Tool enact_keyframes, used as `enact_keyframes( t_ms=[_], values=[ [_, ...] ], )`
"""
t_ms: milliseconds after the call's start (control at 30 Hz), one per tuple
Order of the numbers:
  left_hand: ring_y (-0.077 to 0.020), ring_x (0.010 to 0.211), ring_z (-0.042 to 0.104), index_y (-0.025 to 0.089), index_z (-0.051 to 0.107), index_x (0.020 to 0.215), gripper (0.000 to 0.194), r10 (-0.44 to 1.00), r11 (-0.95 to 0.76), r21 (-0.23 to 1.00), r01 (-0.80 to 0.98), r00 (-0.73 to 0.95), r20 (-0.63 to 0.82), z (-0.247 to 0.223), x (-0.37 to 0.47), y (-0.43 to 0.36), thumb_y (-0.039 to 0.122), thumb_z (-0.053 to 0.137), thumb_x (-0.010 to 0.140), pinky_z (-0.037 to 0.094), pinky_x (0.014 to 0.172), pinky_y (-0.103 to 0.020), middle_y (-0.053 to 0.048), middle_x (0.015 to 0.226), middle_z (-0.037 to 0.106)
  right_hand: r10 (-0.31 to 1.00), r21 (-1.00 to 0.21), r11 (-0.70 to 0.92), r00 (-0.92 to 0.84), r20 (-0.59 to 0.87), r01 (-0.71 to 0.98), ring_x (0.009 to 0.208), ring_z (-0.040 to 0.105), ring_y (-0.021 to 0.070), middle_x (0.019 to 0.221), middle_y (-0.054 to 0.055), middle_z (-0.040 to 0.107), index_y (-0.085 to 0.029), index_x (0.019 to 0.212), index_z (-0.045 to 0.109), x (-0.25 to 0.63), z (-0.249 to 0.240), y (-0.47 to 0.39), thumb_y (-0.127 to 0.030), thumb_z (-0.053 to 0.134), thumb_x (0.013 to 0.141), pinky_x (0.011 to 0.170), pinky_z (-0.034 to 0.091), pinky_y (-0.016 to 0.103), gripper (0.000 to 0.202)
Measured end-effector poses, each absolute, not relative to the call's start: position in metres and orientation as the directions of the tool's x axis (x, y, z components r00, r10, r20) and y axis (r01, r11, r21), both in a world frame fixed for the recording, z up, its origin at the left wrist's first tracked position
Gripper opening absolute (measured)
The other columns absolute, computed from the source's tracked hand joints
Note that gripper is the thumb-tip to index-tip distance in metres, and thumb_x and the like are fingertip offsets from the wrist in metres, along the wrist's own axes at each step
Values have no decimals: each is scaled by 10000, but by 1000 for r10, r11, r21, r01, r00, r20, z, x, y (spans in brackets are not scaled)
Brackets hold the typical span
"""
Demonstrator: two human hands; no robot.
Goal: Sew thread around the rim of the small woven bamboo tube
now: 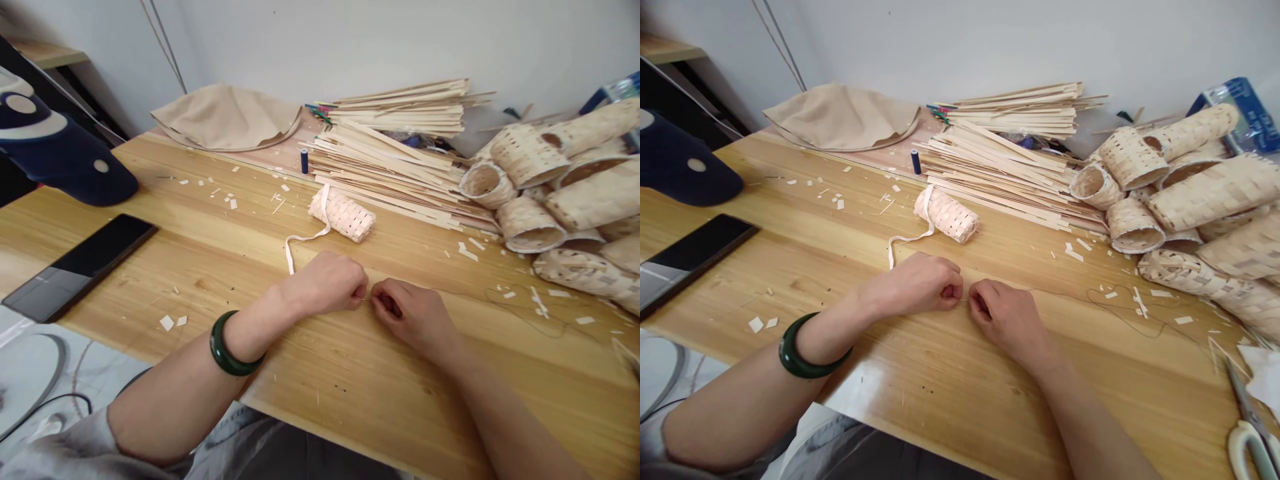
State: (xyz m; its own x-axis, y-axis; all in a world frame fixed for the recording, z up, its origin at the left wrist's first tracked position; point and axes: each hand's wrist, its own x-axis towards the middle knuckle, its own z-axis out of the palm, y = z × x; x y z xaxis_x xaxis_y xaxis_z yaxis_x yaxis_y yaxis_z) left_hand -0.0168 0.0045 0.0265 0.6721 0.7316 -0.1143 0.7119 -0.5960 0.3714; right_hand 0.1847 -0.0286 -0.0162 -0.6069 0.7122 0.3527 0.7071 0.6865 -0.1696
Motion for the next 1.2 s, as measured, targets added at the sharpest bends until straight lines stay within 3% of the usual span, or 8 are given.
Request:
enact_keyframes(
  t_ms=[100,200,433,567,700,800,1000,1200],
  values=[
    [-194,725,662,204,763,785,179,724,-596,405,694,682,-103,24,-18,6,175,588,803,362,588,-279,-33,797,755,696,-238,716,-641,324,657,684,658,140,827,13,722,-167,941,656,188,-15,-30,-171,512,966,586,420,241,146],
    [-179,714,653,198,757,801,165,718,-572,461,679,686,-120,22,-20,8,161,597,785,386,598,-261,-27,803,752,687,-237,725,-652,322,646,705,660,149,839,20,718,-166,960,665,188,-14,-31,-177,507,983,596,425,252,160],
    [-117,671,635,153,752,835,167,679,-471,669,574,721,-141,19,-30,18,90,614,764,424,617,-195,-7,769,736,690,-108,716,-674,264,690,676,634,170,791,31,696,-160,894,663,183,-10,-34,-170,464,989,560,379,279,220],
    [-100,661,609,156,753,848,148,701,-400,755,520,704,-113,12,-35,28,142,613,805,424,613,-178,14,741,729,623,-47,763,-713,322,645,660,603,159,761,25,675,-166,914,675,185,-10,-34,-146,466,989,552,360,279,222],
    [-91,644,575,141,761,858,144,714,-334,808,485,690,-119,4,-37,34,186,634,807,406,588,-174,11,727,715,522,134,810,-806,280,571,680,594,191,790,58,671,-136,925,670,182,-5,-39,-34,439,919,534,372,303,253],
    [-94,624,553,135,769,869,167,716,-339,807,484,689,-113,2,-36,35,195,633,794,388,563,-183,7,704,704,471,180,844,-859,201,505,743,613,222,885,108,690,-75,1025,656,179,3,-55,28,422,842,566,440,321,315],
    [-99,631,564,127,771,856,179,715,-368,809,459,696,-70,1,-35,36,199,631,771,398,574,-187,-1,710,706,435,114,884,-888,151,453,782,624,252,899,142,680,24,1248,549,186,4,-114,-1,345,901,649,537,384,403],
    [-106,616,576,121,773,868,208,713,-389,791,473,698,-67,0,-35,36,199,611,763,399,558,-193,-4,692,703,459,39,880,-870,179,473,698,646,212,819,98,695,-4,1218,562,190,-1,-155,-69,276,1012,621,536,361,358]
  ],
)
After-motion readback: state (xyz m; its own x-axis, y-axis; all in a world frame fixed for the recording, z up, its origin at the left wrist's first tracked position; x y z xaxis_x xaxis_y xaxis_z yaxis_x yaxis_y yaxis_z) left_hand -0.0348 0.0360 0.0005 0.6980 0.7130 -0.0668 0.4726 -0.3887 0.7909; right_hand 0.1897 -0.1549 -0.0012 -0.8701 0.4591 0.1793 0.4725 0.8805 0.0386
